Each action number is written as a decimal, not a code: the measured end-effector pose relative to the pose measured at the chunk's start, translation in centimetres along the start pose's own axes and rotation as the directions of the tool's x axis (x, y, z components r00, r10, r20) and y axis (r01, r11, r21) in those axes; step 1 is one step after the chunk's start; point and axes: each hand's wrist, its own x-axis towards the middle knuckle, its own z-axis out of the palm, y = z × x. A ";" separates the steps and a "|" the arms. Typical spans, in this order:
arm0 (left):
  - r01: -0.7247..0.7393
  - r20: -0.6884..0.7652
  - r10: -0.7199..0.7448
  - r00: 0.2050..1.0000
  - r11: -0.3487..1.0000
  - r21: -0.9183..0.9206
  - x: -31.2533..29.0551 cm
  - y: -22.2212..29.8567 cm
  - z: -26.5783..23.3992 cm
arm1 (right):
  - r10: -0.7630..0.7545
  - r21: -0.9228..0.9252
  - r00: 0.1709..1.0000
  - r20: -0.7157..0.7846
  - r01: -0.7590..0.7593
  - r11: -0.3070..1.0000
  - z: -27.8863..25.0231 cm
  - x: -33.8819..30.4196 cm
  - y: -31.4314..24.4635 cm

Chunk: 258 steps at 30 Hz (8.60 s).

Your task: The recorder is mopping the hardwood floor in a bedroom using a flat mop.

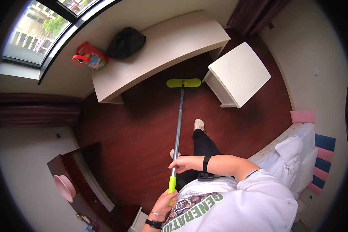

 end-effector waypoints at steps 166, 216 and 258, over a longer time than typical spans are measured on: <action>-0.210 -0.163 0.214 0.963 0.977 0.038 -13.9 -40.8 -40.3 | -0.250 -0.321 0.900 -0.357 0.133 0.938 36.2 25.8 39.2; 0.031 0.001 -0.160 0.987 0.199 0.979 -8.6 13.8 -33.2 | -0.169 0.457 0.647 -0.744 0.676 0.578 27.5 25.7 6.4; 0.129 -0.085 -0.298 0.951 0.130 0.983 3.5 -9.1 -5.3 | -0.080 0.429 0.456 -0.886 0.873 0.232 5.4 9.5 26.8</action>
